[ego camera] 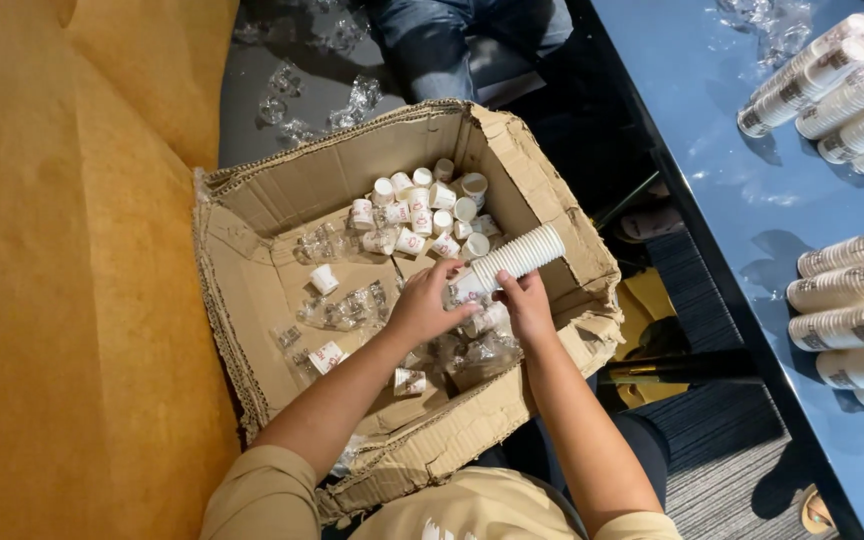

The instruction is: Sorting and stacking paper cups from a large cardboard box onto a table.

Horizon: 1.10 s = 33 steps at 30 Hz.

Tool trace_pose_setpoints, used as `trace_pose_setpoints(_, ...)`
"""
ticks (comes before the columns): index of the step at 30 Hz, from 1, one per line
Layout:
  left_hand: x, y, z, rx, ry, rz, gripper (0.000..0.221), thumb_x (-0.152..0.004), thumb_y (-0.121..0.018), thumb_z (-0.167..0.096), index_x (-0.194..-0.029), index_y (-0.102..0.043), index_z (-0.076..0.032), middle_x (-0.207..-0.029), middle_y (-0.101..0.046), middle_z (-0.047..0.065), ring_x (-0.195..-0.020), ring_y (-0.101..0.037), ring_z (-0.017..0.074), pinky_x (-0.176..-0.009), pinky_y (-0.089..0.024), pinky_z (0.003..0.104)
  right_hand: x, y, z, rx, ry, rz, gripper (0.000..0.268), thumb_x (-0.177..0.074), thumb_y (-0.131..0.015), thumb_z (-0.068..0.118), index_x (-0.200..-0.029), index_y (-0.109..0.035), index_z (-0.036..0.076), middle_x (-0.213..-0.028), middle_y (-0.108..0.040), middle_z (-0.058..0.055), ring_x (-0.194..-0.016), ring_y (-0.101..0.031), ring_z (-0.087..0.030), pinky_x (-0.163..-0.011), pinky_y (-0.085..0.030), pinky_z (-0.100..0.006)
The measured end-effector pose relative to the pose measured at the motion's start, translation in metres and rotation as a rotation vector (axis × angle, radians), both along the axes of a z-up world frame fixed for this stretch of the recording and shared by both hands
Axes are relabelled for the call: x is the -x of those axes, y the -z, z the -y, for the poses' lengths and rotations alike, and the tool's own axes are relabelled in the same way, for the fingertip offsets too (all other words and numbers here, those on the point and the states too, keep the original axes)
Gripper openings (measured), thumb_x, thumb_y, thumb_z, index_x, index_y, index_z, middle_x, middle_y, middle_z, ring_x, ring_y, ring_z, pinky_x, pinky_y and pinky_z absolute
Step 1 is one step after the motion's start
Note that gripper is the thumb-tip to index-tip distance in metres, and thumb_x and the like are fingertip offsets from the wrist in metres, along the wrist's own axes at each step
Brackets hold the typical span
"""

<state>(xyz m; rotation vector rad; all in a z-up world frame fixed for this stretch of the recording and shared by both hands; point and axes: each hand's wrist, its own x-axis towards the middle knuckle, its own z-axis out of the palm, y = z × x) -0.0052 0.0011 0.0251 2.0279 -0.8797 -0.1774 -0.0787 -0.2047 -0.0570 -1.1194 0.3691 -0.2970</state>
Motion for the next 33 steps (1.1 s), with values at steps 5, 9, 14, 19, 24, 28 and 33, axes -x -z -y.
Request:
trace_pose_setpoints(5,-0.002,0.02,0.0,-0.079,-0.008,-0.136,0.059,-0.085,-0.077,-0.039,-0.132,-0.055,-0.01,-0.115,-0.072,0.018,-0.101,-0.072,0.0351,-0.087,-0.056,0.044,0.001,0.002,-0.001,0.161,0.012,0.004,0.037,-0.094,-0.073,0.024,-0.119,-0.055,0.002,-0.102,-0.067,-0.006,-0.087,-0.062,-0.015,-0.077,-0.052,-0.032)
trace_pose_setpoints(9,-0.005,0.026,-0.001,-0.102,0.008,-0.223,0.058,-0.086,-0.075,-0.039,-0.131,-0.054,-0.009,-0.115,-0.071,0.018,-0.102,-0.071,0.0348,-0.086,-0.056,0.044,0.001,-0.013,-0.004,0.254,0.035,0.037,0.037,-0.093,-0.075,0.022,-0.117,-0.057,0.001,-0.102,-0.067,-0.006,-0.089,-0.062,-0.013,-0.078,-0.051,-0.03)
trace_pose_setpoints(14,-0.013,0.009,-0.006,-0.181,0.015,-0.263,0.053,-0.086,-0.077,-0.042,-0.125,-0.06,-0.011,-0.115,-0.073,0.016,-0.103,-0.072,0.0316,-0.088,-0.056,0.043,0.001,-0.005,-0.001,0.28,0.038,0.021,0.037,-0.093,-0.078,0.021,-0.115,-0.057,0.0,-0.1,-0.066,-0.007,-0.086,-0.061,-0.014,-0.077,-0.051,-0.031)
trace_pose_setpoints(19,-0.029,0.047,-0.003,-0.152,0.073,-0.419,0.042,-0.092,-0.07,-0.04,-0.125,-0.065,-0.015,-0.123,-0.074,0.008,-0.111,-0.07,0.0233,-0.094,-0.053,0.042,0.001,-0.016,-0.004,0.223,0.041,-0.01,0.038,-0.093,-0.076,0.019,-0.118,-0.054,-0.001,-0.103,-0.066,-0.009,-0.089,-0.063,-0.017,-0.079,-0.054,-0.033)
trace_pose_setpoints(24,-0.034,0.083,0.003,0.238,0.184,-0.823,0.047,-0.098,-0.067,-0.034,-0.136,-0.063,-0.008,-0.116,-0.072,0.011,-0.101,-0.064,0.0179,-0.089,-0.054,0.034,0.002,-0.016,0.0,-0.118,-0.009,0.027,0.041,-0.097,-0.065,0.017,-0.131,-0.045,0.007,-0.118,-0.064,-0.011,-0.102,-0.068,-0.025,-0.083,-0.058,-0.045)
trace_pose_setpoints(28,-0.028,0.075,0.002,0.117,0.2,-0.454,0.047,-0.095,-0.074,-0.029,-0.133,-0.061,-0.005,-0.126,-0.068,0.008,-0.115,-0.061,0.0133,-0.096,-0.049,0.033,0.005,-0.027,-0.005,-0.197,-0.082,0.038,0.043,-0.097,-0.062,0.015,-0.135,-0.042,0.009,-0.124,-0.062,-0.013,-0.107,-0.068,-0.028,-0.086,-0.059,-0.051)
trace_pose_setpoints(33,-0.028,0.083,0.004,0.066,0.143,-0.497,0.053,-0.089,-0.076,-0.038,-0.129,-0.065,-0.005,-0.122,-0.073,0.011,-0.109,-0.07,0.0234,-0.096,-0.056,0.038,0.002,-0.019,-0.005,-0.191,-0.112,0.042,0.045,-0.097,-0.064,0.009,-0.136,-0.042,0.007,-0.125,-0.062,-0.015,-0.109,-0.067,-0.031,-0.087,-0.058,-0.054)
